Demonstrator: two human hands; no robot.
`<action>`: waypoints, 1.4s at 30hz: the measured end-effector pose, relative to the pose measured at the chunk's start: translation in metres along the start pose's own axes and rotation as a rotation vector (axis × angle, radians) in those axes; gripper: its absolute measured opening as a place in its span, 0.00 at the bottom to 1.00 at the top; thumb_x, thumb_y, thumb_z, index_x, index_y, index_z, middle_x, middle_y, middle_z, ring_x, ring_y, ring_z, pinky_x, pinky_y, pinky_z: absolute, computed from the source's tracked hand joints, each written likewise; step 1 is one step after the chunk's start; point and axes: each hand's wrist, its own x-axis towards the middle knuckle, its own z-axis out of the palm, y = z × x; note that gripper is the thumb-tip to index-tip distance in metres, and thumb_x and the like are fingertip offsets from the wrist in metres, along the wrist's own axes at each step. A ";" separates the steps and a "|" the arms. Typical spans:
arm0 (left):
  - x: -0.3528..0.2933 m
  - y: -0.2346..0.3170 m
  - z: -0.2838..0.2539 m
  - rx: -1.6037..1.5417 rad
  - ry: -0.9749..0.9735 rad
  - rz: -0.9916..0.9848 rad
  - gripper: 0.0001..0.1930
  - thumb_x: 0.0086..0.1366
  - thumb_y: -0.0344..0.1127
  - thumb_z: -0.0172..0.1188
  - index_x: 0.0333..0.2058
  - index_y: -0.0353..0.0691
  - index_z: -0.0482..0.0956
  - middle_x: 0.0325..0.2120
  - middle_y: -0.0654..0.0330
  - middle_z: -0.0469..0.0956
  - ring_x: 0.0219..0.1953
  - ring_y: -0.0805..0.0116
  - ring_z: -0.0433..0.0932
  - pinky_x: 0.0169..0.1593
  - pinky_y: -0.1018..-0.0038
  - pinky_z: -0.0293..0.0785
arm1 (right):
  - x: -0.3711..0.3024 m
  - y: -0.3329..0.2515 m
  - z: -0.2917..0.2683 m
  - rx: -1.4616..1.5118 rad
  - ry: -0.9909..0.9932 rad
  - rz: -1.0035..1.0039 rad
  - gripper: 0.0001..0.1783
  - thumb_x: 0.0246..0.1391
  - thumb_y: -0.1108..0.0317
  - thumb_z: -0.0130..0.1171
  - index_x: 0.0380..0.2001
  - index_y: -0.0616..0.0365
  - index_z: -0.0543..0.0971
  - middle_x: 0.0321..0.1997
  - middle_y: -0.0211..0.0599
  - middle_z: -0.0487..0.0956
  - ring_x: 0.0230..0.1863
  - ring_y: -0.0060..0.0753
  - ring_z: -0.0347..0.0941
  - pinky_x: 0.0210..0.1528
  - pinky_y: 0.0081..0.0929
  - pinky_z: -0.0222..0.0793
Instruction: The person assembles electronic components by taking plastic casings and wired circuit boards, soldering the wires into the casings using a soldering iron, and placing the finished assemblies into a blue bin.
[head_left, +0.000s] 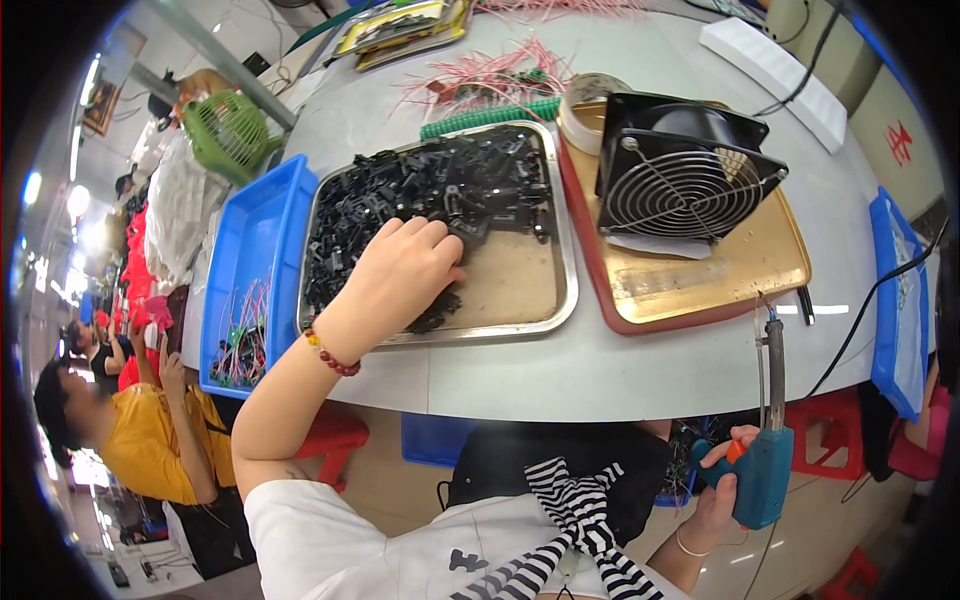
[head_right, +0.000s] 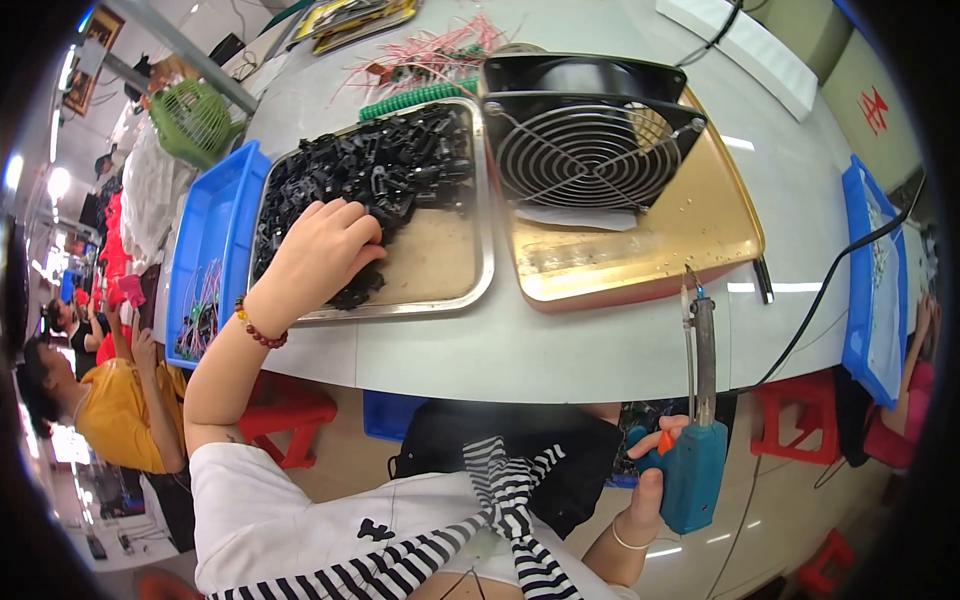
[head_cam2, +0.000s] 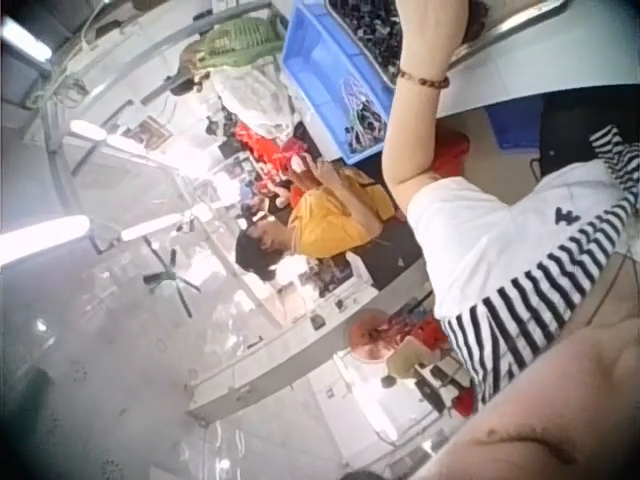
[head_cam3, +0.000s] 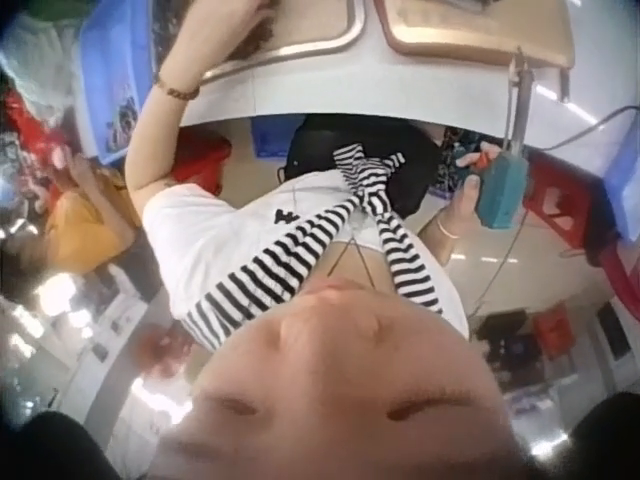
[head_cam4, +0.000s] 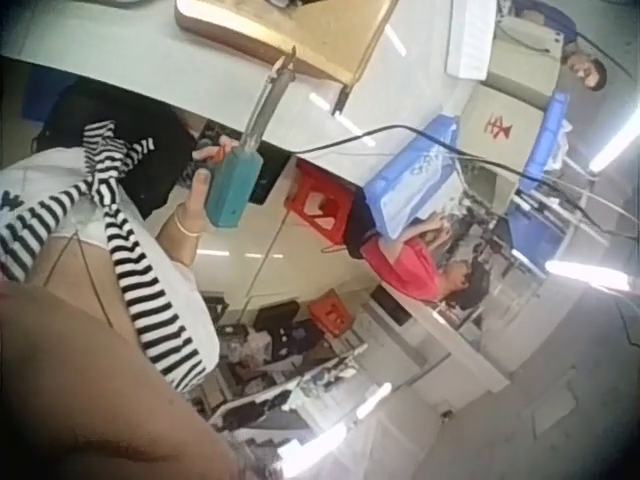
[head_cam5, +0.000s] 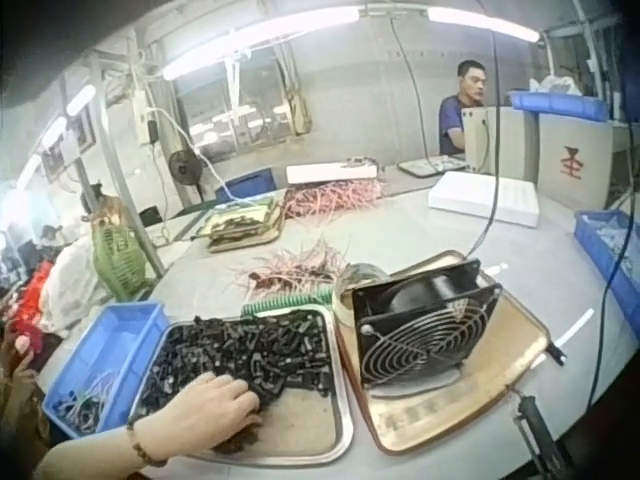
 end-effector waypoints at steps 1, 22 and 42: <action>0.001 -0.001 0.000 0.011 -0.033 0.035 0.09 0.50 0.36 0.61 0.29 0.43 0.72 0.26 0.63 0.68 0.33 0.66 0.68 0.37 0.72 0.63 | 0.000 0.003 -0.002 0.027 0.005 0.012 0.28 0.46 0.57 0.57 0.46 0.68 0.67 0.43 0.45 0.67 0.22 0.24 0.65 0.27 0.17 0.60; 0.019 0.001 -0.013 -0.295 -0.101 0.112 0.11 0.45 0.32 0.64 0.30 0.39 0.78 0.29 0.62 0.72 0.37 0.62 0.67 0.42 0.69 0.65 | 0.004 0.009 -0.004 0.111 0.031 0.017 0.25 0.46 0.63 0.53 0.45 0.69 0.66 0.43 0.47 0.66 0.21 0.25 0.65 0.25 0.15 0.59; 0.023 0.012 -0.002 -0.010 -0.051 0.077 0.09 0.44 0.33 0.64 0.25 0.41 0.76 0.26 0.63 0.68 0.35 0.64 0.65 0.40 0.72 0.64 | 0.005 0.011 -0.005 0.095 0.054 0.030 0.25 0.44 0.64 0.53 0.45 0.69 0.66 0.42 0.50 0.66 0.20 0.27 0.65 0.25 0.17 0.59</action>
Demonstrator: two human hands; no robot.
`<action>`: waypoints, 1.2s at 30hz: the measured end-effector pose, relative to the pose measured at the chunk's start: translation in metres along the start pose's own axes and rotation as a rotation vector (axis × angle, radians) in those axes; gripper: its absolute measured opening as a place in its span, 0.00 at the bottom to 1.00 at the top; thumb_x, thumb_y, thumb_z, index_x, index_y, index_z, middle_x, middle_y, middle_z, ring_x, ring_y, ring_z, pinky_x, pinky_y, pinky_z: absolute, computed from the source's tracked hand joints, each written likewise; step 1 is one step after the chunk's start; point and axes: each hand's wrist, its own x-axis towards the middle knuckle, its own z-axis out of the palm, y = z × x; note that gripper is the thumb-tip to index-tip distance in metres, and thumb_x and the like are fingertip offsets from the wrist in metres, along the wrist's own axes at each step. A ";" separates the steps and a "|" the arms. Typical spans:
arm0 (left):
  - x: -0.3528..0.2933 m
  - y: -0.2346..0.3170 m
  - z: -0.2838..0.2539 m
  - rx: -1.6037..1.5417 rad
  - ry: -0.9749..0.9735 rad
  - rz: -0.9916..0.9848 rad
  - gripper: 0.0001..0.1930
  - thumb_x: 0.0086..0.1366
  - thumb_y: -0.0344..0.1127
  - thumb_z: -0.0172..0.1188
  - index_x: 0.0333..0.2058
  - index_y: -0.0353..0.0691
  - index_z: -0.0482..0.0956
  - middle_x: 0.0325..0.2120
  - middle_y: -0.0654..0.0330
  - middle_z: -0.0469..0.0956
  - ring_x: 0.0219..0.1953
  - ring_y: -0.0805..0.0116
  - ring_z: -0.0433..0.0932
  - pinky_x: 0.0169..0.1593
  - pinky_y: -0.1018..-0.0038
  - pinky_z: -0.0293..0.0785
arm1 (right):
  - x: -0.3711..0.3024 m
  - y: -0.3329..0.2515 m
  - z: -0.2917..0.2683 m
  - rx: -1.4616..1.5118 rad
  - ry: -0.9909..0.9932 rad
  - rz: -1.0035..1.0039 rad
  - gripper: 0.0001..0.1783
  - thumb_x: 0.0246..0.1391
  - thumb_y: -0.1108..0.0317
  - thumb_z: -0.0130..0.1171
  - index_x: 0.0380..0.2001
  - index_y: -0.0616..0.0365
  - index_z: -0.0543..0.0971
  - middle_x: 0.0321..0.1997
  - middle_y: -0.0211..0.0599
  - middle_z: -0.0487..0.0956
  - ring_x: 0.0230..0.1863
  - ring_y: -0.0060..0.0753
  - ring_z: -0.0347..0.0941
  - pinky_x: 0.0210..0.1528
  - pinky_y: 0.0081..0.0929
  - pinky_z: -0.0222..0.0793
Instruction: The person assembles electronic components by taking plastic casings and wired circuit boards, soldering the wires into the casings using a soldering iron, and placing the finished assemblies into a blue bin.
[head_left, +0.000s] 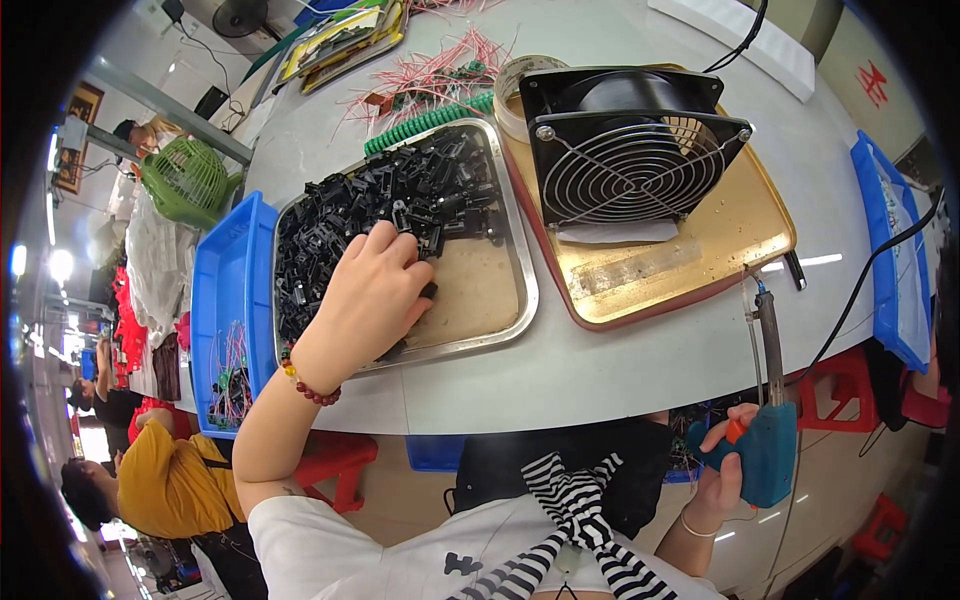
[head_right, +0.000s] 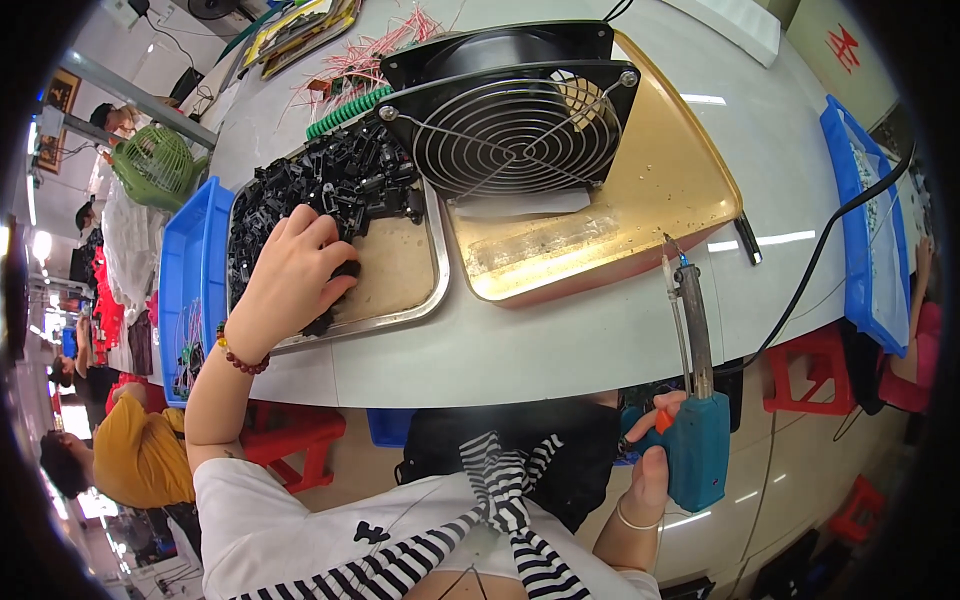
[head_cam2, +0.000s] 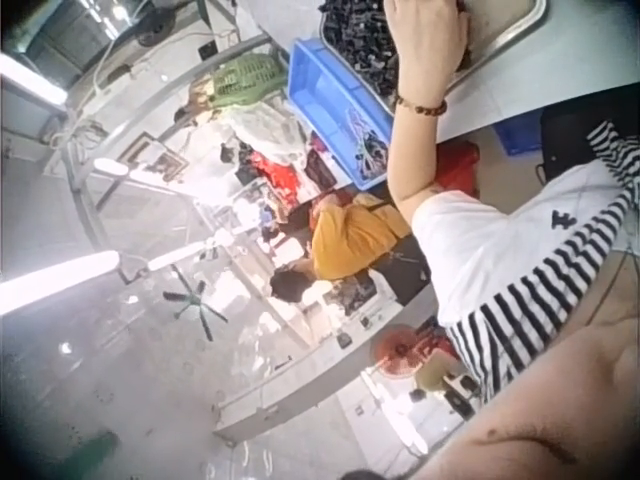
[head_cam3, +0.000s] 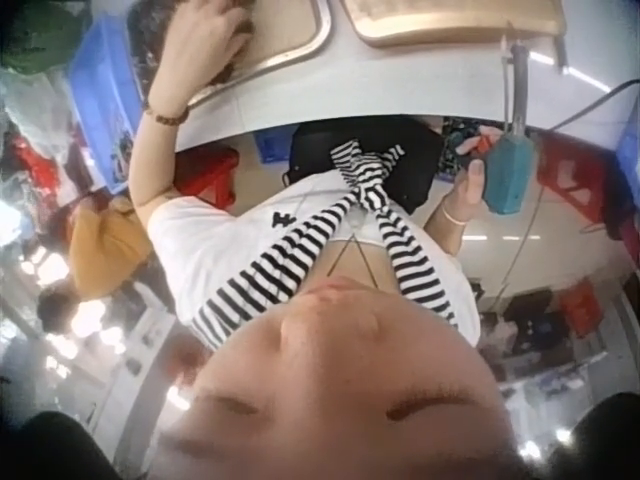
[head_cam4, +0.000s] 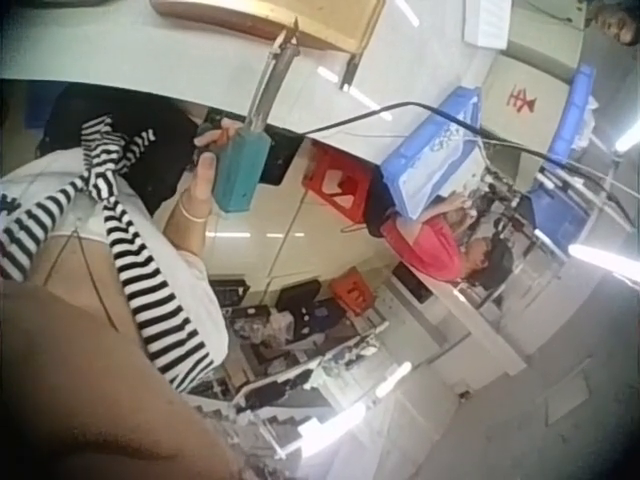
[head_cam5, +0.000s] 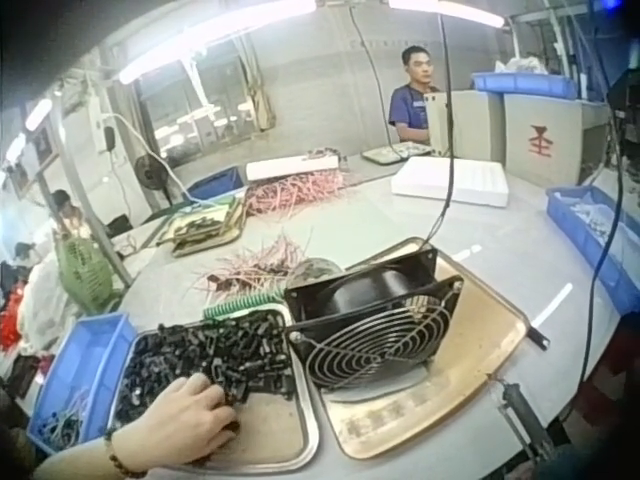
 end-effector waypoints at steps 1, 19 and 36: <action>0.001 0.001 0.001 -0.032 0.024 0.015 0.09 0.45 0.31 0.63 0.28 0.41 0.76 0.25 0.63 0.68 0.34 0.63 0.65 0.40 0.71 0.65 | 0.000 0.000 0.001 0.007 0.005 0.000 0.25 0.44 0.64 0.53 0.45 0.69 0.66 0.42 0.50 0.66 0.20 0.27 0.65 0.25 0.17 0.59; -0.007 0.029 0.031 -0.319 0.226 -0.021 0.08 0.51 0.29 0.62 0.29 0.37 0.72 0.23 0.59 0.72 0.26 0.60 0.71 0.33 0.69 0.68 | -0.003 -0.004 0.003 0.031 -0.014 0.050 0.26 0.44 0.63 0.53 0.45 0.68 0.67 0.42 0.49 0.66 0.21 0.27 0.65 0.24 0.16 0.59; 0.018 0.041 0.016 -0.539 0.449 -0.154 0.07 0.45 0.25 0.64 0.27 0.36 0.78 0.22 0.59 0.76 0.22 0.68 0.71 0.25 0.76 0.69 | -0.012 -0.010 -0.005 0.028 -0.041 0.052 0.26 0.46 0.60 0.55 0.46 0.66 0.68 0.43 0.47 0.67 0.22 0.26 0.65 0.26 0.17 0.59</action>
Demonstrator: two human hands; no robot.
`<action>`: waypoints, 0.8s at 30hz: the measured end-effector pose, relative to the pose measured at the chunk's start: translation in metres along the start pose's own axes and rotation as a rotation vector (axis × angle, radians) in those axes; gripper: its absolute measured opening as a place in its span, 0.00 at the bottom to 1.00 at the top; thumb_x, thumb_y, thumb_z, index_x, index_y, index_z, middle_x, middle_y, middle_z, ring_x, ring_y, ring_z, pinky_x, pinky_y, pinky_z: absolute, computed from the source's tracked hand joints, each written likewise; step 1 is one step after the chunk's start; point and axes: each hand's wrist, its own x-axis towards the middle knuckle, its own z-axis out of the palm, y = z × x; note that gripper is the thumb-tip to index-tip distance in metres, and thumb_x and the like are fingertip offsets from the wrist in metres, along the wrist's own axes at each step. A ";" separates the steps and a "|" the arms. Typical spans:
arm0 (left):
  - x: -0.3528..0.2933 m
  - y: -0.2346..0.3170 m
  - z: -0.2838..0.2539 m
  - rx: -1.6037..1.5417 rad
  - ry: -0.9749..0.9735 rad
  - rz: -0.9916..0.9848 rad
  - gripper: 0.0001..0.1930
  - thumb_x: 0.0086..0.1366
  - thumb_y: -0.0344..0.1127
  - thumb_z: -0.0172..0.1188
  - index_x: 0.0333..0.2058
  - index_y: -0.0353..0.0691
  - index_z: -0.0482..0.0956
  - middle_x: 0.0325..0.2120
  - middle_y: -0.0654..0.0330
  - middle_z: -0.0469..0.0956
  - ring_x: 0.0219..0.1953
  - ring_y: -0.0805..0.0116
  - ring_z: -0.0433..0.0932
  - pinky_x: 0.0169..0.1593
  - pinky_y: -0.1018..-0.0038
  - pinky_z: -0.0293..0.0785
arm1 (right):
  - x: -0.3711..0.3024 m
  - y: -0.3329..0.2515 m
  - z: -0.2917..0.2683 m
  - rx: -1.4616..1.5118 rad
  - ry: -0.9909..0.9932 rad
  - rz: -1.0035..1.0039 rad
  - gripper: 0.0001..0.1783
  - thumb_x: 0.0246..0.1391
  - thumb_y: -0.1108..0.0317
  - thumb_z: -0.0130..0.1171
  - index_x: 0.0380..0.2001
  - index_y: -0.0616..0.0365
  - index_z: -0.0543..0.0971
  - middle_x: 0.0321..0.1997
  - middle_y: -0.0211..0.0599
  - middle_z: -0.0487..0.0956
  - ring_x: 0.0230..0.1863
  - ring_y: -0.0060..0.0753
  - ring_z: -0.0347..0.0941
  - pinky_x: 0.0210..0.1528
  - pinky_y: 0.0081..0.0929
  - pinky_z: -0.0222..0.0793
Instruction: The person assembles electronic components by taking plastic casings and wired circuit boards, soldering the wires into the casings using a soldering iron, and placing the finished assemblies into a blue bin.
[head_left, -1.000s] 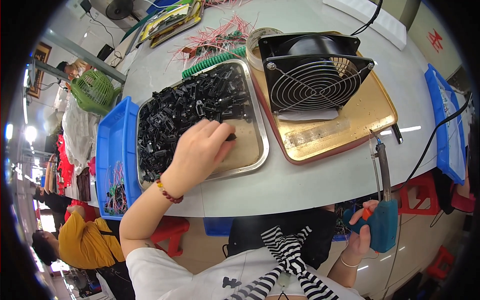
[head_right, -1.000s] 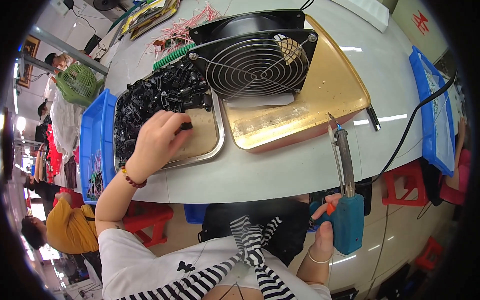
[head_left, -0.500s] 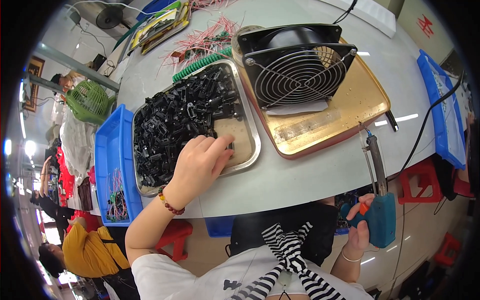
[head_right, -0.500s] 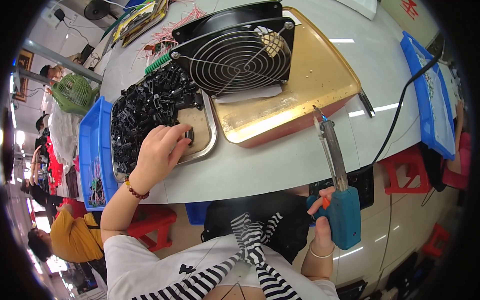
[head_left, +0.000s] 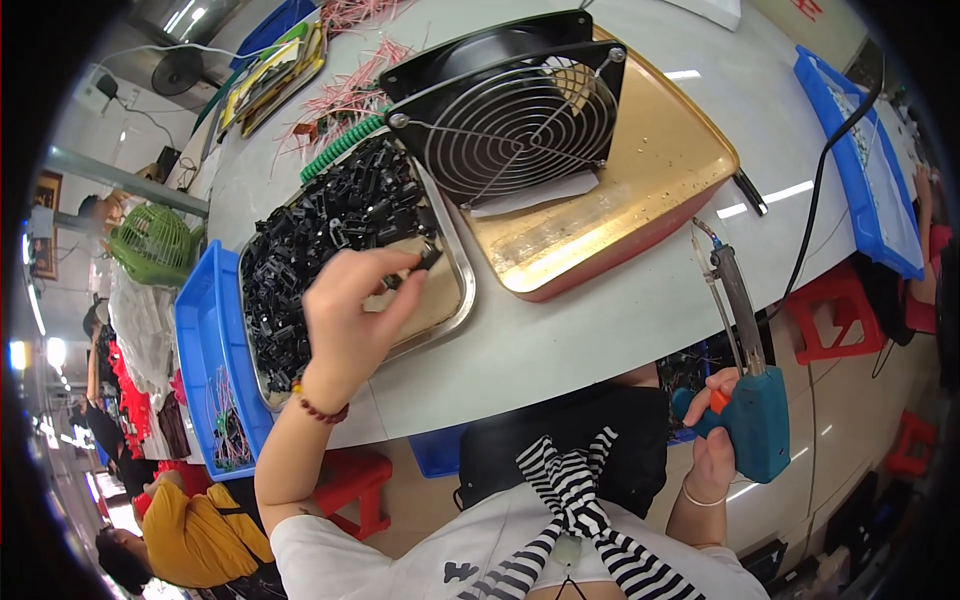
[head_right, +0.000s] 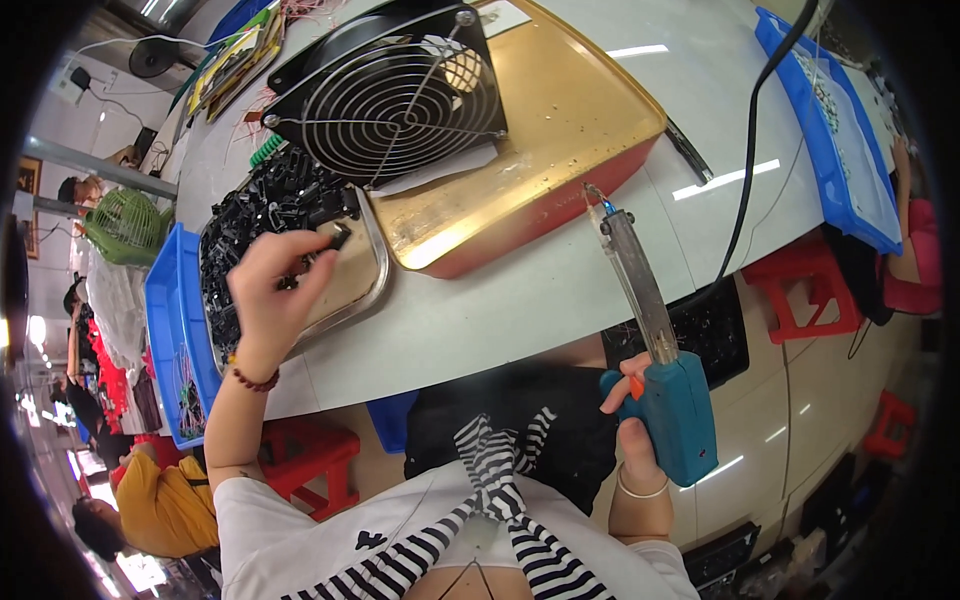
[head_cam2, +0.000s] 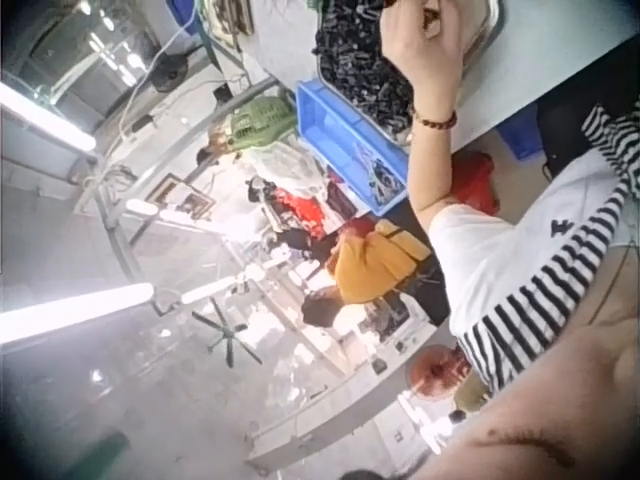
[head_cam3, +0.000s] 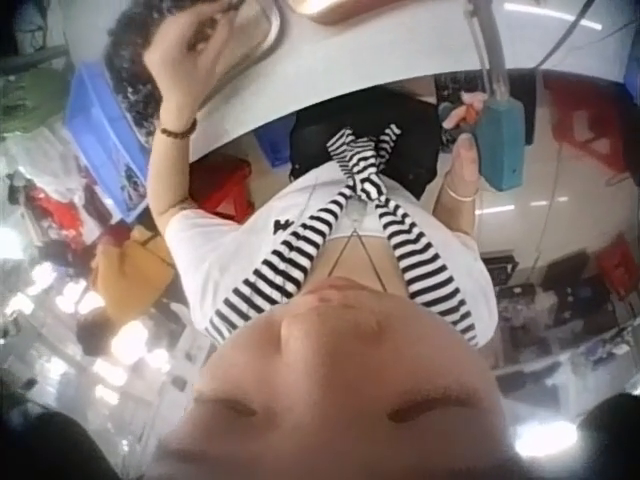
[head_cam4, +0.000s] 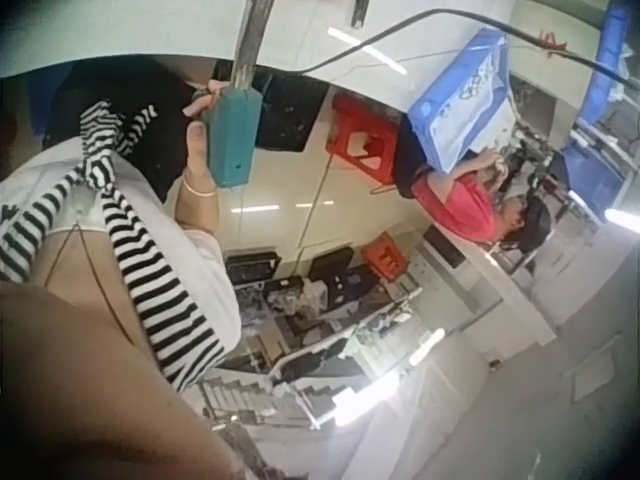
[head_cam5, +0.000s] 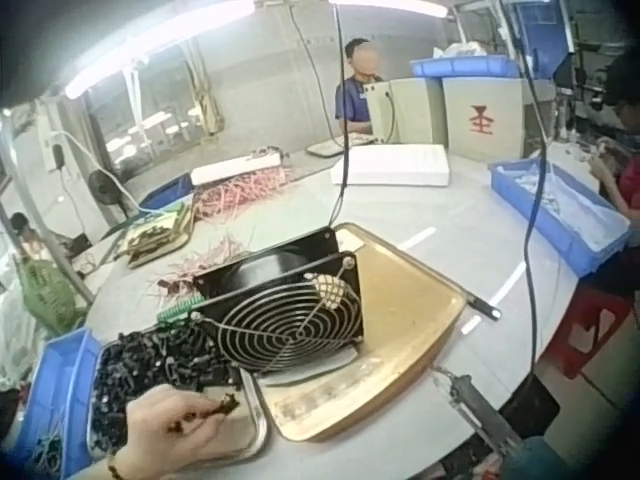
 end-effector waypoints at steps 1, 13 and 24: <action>0.008 0.013 -0.006 -0.050 0.098 -0.047 0.07 0.45 0.24 0.65 0.26 0.36 0.79 0.24 0.59 0.78 0.22 0.69 0.72 0.25 0.78 0.69 | 0.000 0.000 0.002 0.008 0.018 0.010 0.26 0.46 0.60 0.55 0.45 0.66 0.68 0.43 0.47 0.67 0.22 0.26 0.66 0.26 0.17 0.59; 0.039 0.037 0.022 -0.047 -0.087 0.290 0.06 0.44 0.25 0.64 0.25 0.38 0.80 0.27 0.62 0.79 0.23 0.69 0.73 0.25 0.78 0.69 | 0.000 -0.001 -0.002 0.007 0.035 0.036 0.25 0.46 0.59 0.56 0.44 0.65 0.67 0.42 0.46 0.68 0.21 0.26 0.66 0.25 0.17 0.59; 0.038 0.034 0.022 -0.092 -0.068 0.259 0.05 0.45 0.26 0.63 0.25 0.39 0.79 0.24 0.61 0.78 0.23 0.65 0.73 0.28 0.74 0.70 | 0.007 0.002 0.006 0.003 0.008 0.036 0.26 0.46 0.59 0.56 0.44 0.66 0.67 0.42 0.46 0.68 0.21 0.26 0.66 0.23 0.17 0.59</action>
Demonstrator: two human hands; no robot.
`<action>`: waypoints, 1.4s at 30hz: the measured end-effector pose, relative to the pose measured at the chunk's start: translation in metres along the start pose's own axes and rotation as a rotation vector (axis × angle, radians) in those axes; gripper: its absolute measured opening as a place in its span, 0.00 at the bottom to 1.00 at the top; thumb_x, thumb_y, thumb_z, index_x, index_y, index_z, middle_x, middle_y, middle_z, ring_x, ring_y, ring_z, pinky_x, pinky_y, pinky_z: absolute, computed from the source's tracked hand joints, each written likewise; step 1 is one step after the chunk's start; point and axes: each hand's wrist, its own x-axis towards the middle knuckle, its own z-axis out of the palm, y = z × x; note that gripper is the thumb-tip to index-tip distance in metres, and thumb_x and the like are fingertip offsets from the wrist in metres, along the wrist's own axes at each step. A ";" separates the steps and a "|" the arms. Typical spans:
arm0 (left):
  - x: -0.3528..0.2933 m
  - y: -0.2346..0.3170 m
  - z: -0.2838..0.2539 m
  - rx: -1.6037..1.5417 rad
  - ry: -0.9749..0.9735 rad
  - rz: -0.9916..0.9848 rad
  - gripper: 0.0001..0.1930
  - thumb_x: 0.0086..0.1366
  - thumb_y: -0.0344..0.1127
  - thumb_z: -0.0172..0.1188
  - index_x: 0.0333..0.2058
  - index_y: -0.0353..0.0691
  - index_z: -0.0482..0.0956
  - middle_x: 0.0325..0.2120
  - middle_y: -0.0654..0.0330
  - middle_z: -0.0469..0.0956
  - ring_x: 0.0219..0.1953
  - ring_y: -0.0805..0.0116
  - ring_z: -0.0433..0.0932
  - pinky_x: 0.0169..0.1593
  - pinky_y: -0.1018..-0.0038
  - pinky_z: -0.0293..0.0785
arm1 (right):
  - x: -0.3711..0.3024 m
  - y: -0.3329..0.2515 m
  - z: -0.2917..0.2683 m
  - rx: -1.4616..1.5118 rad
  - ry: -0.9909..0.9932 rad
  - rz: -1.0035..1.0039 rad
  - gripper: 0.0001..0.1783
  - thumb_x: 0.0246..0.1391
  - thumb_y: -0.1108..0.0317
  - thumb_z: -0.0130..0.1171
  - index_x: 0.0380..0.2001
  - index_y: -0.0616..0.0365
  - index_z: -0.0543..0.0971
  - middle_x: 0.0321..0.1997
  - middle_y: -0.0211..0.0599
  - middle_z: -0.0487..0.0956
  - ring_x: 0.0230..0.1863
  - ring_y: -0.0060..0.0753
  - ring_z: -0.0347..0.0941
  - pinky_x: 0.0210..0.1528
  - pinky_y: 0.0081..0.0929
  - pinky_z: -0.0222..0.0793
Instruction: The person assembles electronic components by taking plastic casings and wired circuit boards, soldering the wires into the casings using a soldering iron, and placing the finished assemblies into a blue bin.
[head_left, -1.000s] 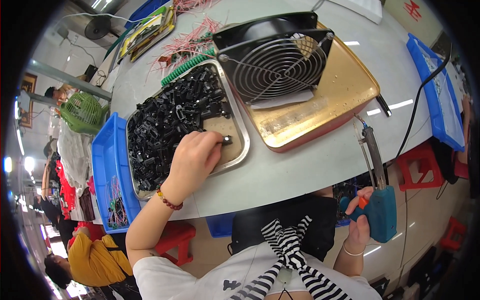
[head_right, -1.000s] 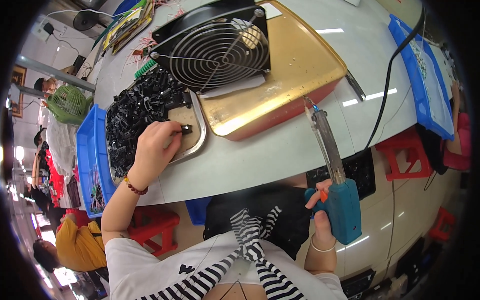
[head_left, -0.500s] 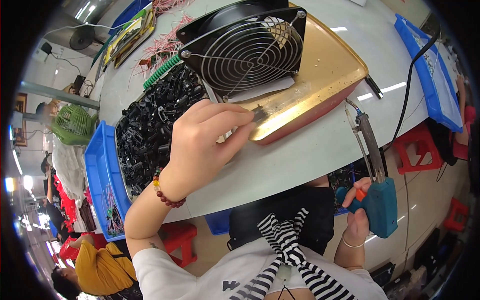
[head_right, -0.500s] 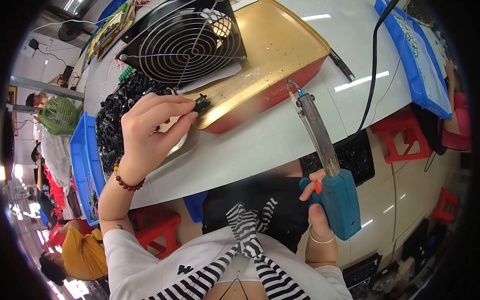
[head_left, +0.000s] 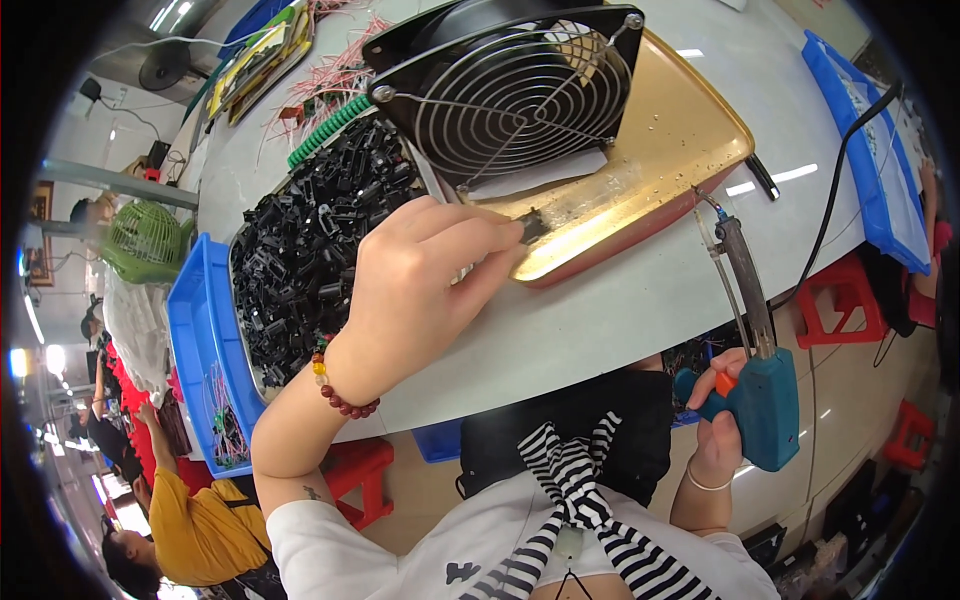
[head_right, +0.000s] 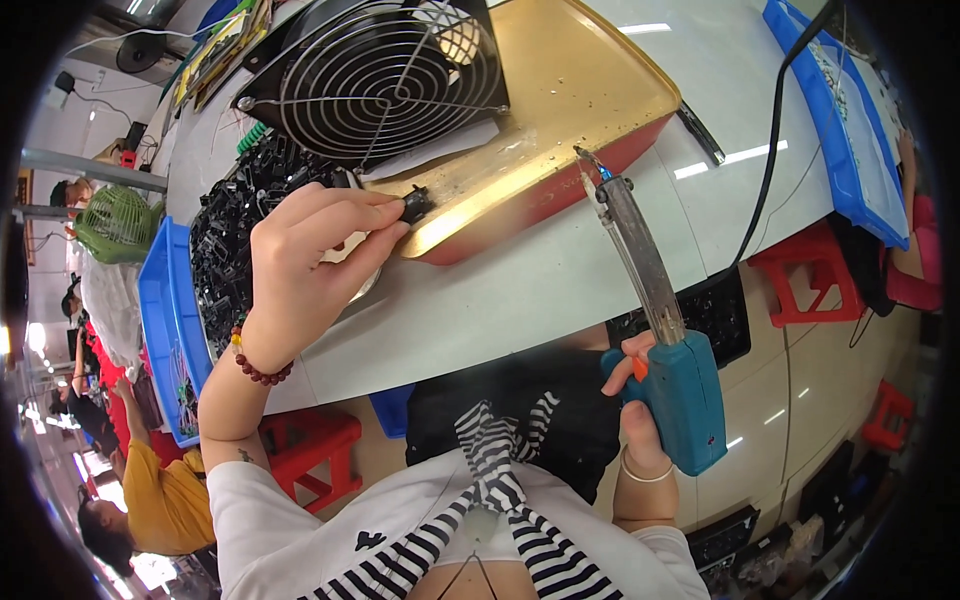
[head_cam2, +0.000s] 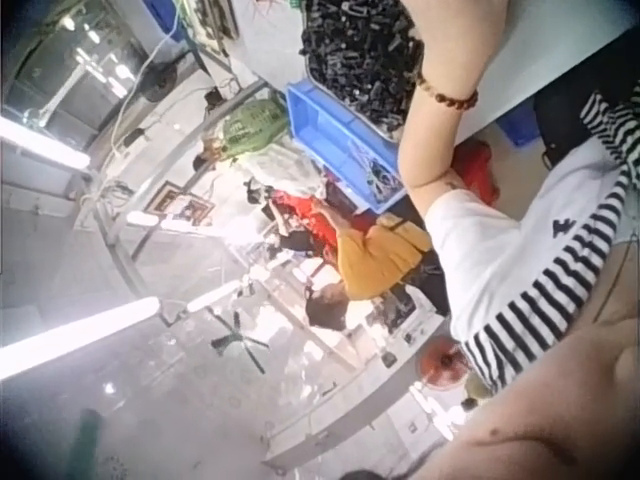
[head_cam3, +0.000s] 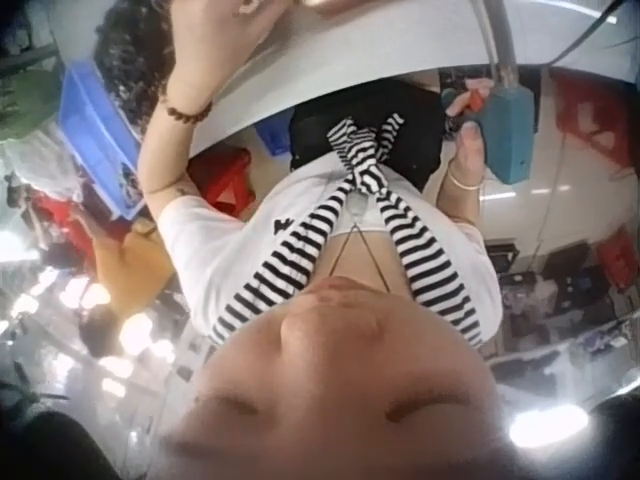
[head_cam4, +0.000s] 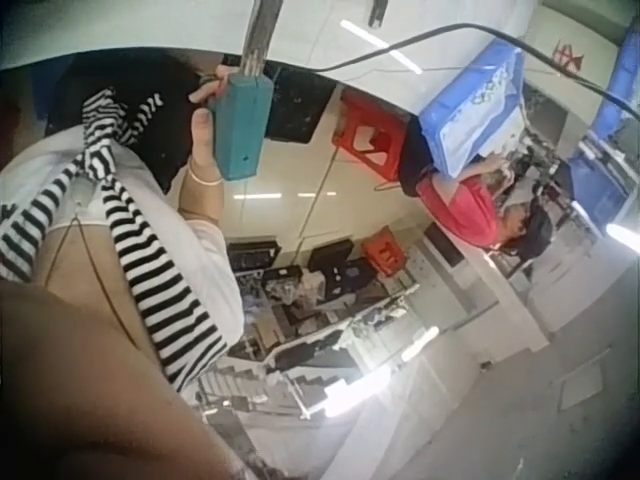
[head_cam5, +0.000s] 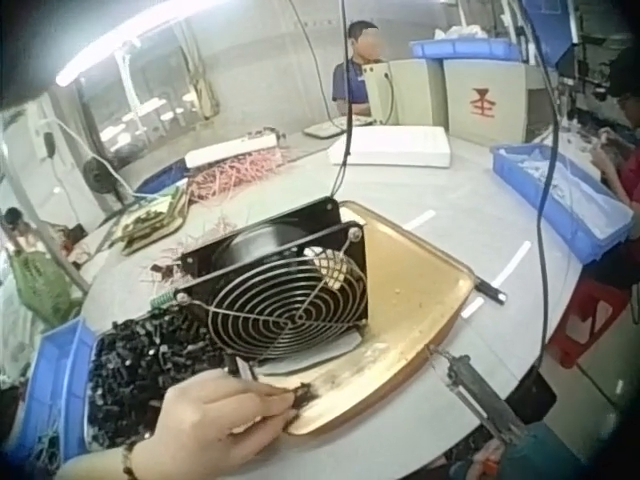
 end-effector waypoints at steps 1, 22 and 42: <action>-0.001 -0.002 -0.002 0.025 0.023 0.042 0.05 0.46 0.26 0.62 0.25 0.38 0.79 0.24 0.60 0.78 0.23 0.65 0.72 0.27 0.74 0.70 | 0.000 0.001 0.002 0.014 -0.002 -0.002 0.25 0.46 0.59 0.56 0.44 0.66 0.67 0.42 0.46 0.68 0.21 0.26 0.66 0.23 0.17 0.59; -0.047 -0.060 -0.031 0.359 -0.149 -0.164 0.05 0.50 0.31 0.61 0.28 0.39 0.79 0.22 0.62 0.75 0.28 0.63 0.69 0.35 0.70 0.66 | -0.005 0.000 -0.002 0.022 -0.021 -0.009 0.25 0.45 0.63 0.54 0.46 0.67 0.67 0.42 0.48 0.67 0.21 0.28 0.66 0.25 0.17 0.59; -0.030 -0.008 -0.029 0.173 0.106 -0.134 0.07 0.45 0.25 0.65 0.27 0.39 0.80 0.25 0.61 0.78 0.26 0.65 0.72 0.30 0.75 0.69 | -0.003 0.001 -0.003 0.018 0.012 -0.010 0.25 0.46 0.62 0.55 0.45 0.67 0.67 0.42 0.47 0.67 0.22 0.27 0.66 0.25 0.17 0.59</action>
